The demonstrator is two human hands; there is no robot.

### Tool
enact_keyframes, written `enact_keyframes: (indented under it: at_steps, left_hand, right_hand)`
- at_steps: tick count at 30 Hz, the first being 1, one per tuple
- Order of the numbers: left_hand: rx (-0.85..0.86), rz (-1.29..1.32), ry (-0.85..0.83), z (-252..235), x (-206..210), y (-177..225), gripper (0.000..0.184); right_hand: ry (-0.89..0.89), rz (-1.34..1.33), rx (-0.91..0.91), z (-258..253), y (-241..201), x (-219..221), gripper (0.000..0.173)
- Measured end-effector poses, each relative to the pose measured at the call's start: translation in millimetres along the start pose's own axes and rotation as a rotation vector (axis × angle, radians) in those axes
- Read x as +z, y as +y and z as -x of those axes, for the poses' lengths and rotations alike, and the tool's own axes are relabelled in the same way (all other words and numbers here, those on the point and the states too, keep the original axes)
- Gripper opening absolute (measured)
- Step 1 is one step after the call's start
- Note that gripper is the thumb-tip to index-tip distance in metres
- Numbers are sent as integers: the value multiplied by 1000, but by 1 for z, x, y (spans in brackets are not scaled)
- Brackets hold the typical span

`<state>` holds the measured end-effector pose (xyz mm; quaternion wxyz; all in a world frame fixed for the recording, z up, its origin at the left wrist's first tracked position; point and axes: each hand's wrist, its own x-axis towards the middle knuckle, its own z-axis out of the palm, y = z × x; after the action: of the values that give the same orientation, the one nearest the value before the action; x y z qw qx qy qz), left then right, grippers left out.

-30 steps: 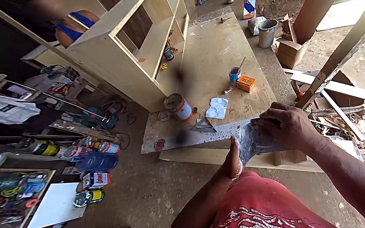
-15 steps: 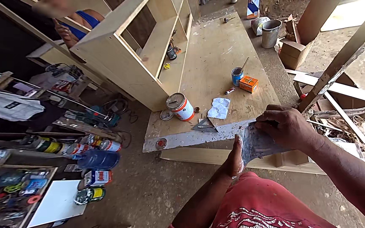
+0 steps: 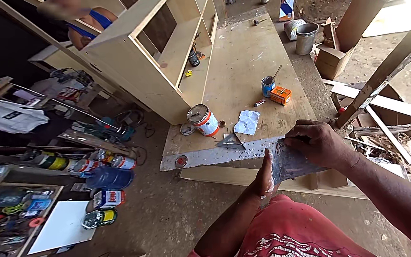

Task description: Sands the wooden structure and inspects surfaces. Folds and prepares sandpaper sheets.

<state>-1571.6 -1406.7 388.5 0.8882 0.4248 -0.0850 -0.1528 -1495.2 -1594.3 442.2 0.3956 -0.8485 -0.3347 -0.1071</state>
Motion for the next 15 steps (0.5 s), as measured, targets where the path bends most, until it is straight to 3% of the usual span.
enact_keyframes:
  at_steps: [15]
  left_hand:
    - [-89,102,-45,-5,-1,-1,81]
  right_hand:
    - [-4,-121,-84,-10,-7,14,13]
